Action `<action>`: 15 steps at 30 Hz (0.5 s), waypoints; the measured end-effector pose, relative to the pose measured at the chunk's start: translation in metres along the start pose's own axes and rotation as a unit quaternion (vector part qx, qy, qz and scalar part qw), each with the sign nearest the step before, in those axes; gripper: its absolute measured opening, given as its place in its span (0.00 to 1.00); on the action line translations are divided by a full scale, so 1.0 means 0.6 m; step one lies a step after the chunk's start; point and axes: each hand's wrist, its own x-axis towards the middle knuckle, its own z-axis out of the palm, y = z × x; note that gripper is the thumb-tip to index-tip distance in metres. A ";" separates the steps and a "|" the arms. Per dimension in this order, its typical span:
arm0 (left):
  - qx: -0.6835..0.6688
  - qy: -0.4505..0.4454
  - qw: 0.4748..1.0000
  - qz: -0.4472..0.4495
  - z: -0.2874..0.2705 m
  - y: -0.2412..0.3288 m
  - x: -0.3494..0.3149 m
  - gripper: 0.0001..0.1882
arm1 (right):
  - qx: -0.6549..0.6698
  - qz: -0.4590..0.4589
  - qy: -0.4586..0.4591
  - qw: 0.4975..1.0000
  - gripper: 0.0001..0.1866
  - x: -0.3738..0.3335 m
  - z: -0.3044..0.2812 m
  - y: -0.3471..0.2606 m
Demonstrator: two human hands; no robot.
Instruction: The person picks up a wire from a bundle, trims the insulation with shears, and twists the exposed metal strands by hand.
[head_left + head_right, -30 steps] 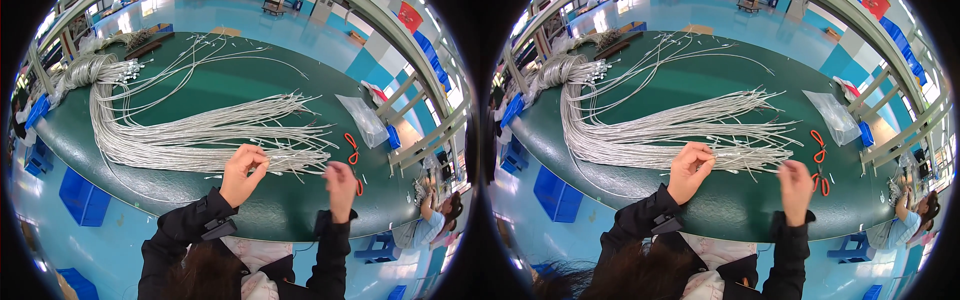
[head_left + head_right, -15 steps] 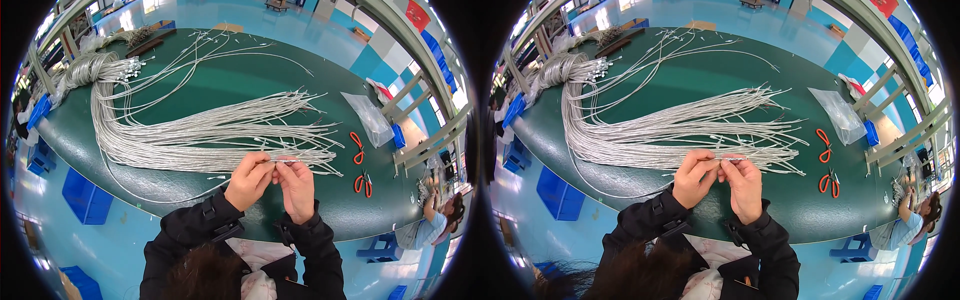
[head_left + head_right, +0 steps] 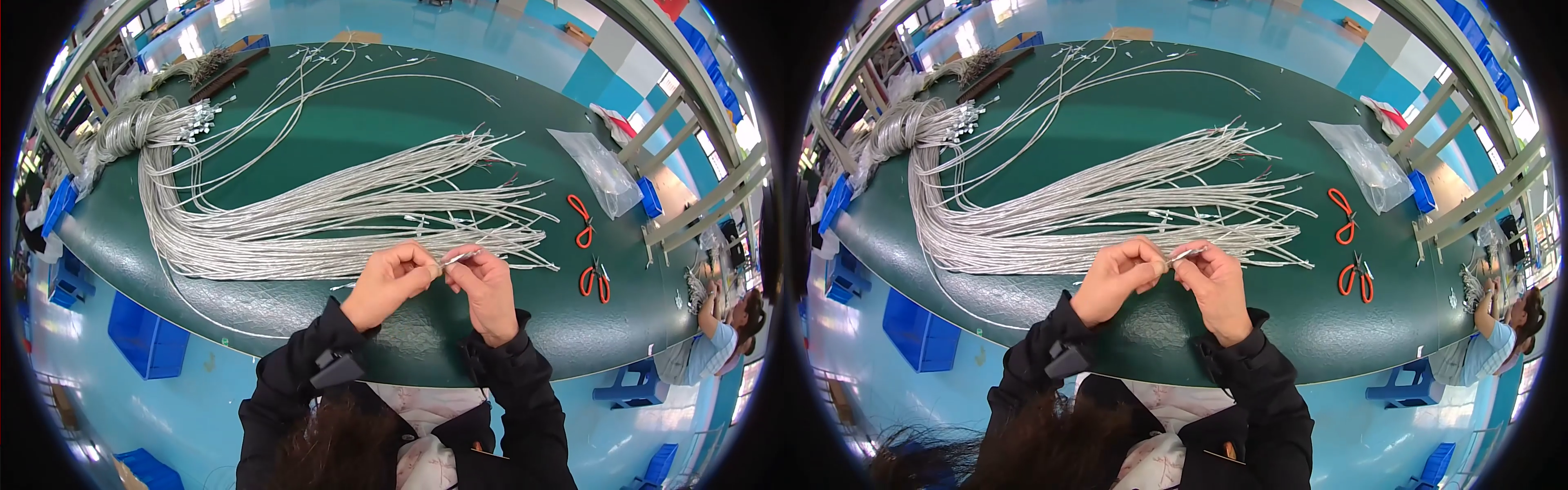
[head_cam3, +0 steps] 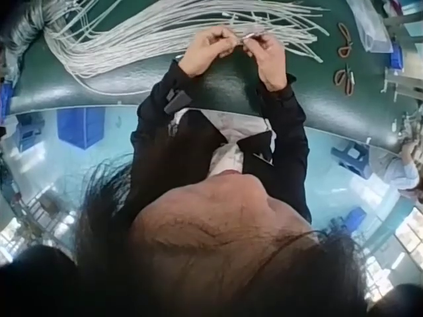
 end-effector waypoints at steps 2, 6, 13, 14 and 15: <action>-0.056 -0.037 0.997 -0.049 -0.011 0.008 0.001 0.02 | -0.050 -0.005 -0.046 0.998 0.07 0.001 -0.007 -0.008; -0.147 -0.100 0.975 -0.133 -0.021 0.009 0.000 0.02 | -0.097 -0.037 -0.106 0.989 0.08 0.005 -0.012 -0.019; 0.071 -0.007 0.997 0.032 0.000 -0.006 0.004 0.03 | -0.084 0.046 -0.063 0.993 0.06 0.000 -0.013 -0.032; 0.122 -0.005 0.990 0.070 -0.001 -0.010 0.005 0.03 | -0.089 0.048 -0.057 0.993 0.05 -0.004 -0.018 -0.035; 0.168 -0.009 0.980 0.109 -0.002 -0.019 0.008 0.03 | -0.109 0.047 -0.060 0.991 0.05 -0.005 -0.021 -0.028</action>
